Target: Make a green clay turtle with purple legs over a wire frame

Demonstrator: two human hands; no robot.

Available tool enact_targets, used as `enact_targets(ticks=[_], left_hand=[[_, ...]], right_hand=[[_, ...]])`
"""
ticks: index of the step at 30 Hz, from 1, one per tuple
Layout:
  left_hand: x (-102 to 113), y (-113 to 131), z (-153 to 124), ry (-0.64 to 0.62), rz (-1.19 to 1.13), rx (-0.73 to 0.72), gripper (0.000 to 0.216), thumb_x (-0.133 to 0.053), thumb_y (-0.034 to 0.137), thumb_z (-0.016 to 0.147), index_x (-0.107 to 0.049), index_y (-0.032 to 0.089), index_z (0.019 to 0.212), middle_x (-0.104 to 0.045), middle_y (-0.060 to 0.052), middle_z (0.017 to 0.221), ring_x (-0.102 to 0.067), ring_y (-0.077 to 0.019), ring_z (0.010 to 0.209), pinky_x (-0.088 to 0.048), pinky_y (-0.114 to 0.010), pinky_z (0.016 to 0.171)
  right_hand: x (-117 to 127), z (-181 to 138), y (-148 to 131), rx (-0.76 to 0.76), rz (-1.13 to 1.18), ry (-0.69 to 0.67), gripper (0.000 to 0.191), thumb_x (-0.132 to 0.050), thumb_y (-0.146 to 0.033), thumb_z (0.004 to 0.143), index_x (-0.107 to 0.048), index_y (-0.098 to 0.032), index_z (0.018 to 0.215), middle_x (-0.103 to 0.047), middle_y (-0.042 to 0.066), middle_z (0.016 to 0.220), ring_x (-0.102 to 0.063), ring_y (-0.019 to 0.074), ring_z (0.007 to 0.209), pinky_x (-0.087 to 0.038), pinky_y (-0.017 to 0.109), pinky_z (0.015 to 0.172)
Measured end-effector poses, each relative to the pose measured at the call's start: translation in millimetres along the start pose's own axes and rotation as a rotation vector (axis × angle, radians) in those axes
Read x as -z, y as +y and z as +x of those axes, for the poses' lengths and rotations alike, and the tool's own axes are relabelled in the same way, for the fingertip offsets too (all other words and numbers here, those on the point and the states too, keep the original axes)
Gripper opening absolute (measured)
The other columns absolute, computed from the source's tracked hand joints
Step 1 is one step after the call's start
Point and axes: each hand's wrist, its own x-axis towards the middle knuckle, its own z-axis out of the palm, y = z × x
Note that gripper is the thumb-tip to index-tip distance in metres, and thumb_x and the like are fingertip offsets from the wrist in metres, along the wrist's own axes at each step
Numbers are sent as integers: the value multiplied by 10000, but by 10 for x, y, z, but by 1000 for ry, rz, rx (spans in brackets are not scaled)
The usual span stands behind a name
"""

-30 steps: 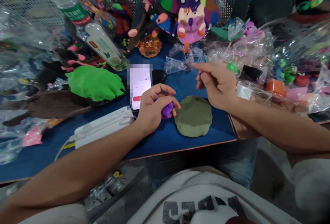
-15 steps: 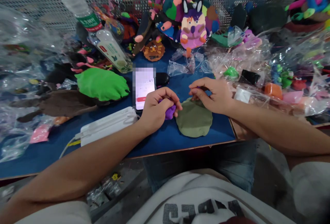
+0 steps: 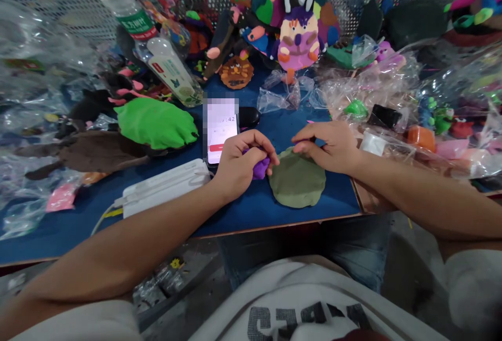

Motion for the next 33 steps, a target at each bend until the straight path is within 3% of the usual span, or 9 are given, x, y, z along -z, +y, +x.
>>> enact_targets(ticks=[4, 10, 16, 19, 22, 25, 29, 33], left_hand=[[-5, -4, 13, 20, 9, 1, 47, -693, 143, 800, -718, 181, 807, -781, -22, 710, -654, -124, 515, -533, -237, 505], [-8, -8, 18, -1, -8, -49, 76, -676, 116, 785, -723, 174, 798, -782, -22, 719, -655, -122, 514, -530, -240, 507], [24, -18, -15, -74, -90, -90, 74, -705, 136, 832, -755, 190, 837, -779, -28, 732, -669, -146, 535, -536, -272, 521], [26, 11, -33, -53, -61, -94, 56, -736, 245, 873, -765, 206, 846, -771, -45, 742, -668, -162, 552, -523, -293, 531], [16, 31, -44, -41, -56, -94, 203, -751, 401, 913, -765, 207, 858, -763, -60, 751, -666, -175, 565, -521, -307, 525], [5, 34, -59, -42, -35, -72, 259, -770, 461, 919, -760, 209, 860, -762, -64, 754, -665, -179, 573, -514, -304, 520], [5, 42, -85, -32, -9, -47, 263, -784, 471, 922, -762, 218, 852, -761, -66, 759, -668, -181, 573, -510, -299, 520], [14, 71, -84, -23, -29, -41, 264, -760, 478, 916, -768, 219, 862, -759, -76, 771, -673, -187, 583, -506, -300, 527]], right_hand=[[-26, 18, -3, 60, 16, 6, 255, -634, -201, 1099, -782, -224, 1306, -863, 29, 1049, -824, 137, 866, -630, 247, 803], [18, 65, -26, 80, -39, 39, 134, -707, -300, 1079, -824, -234, 1073, -822, 10, 906, -766, 148, 774, -576, 264, 699], [109, 33, -123, -58, -55, -43, 172, -756, -248, 1033, -825, -269, 1190, -865, 26, 1087, -826, 202, 953, -661, 333, 809], [70, -58, -121, -79, -36, -49, 161, -770, -242, 1024, -844, -286, 1160, -856, 43, 1187, -826, 228, 1081, -686, 396, 950], [1, -119, -89, -164, -5, -91, 135, -781, -280, 1023, -871, -301, 1121, -804, 69, 1356, -789, 261, 1216, -667, 480, 1067], [-39, -143, -57, -240, -14, -132, 130, -798, -307, 1020, -887, -322, 1113, -788, 71, 1399, -757, 291, 1292, -618, 564, 1161], [-8, -159, -36, -207, -79, -192, 176, -780, -290, 1027, -875, -332, 1169, -753, 63, 1503, -735, 338, 1360, -499, 689, 1267], [83, -156, -5, -106, -76, -114, 296, -724, -268, 1038, -822, -299, 1316, -753, 103, 1491, -737, 341, 1352, -589, 618, 1159]])
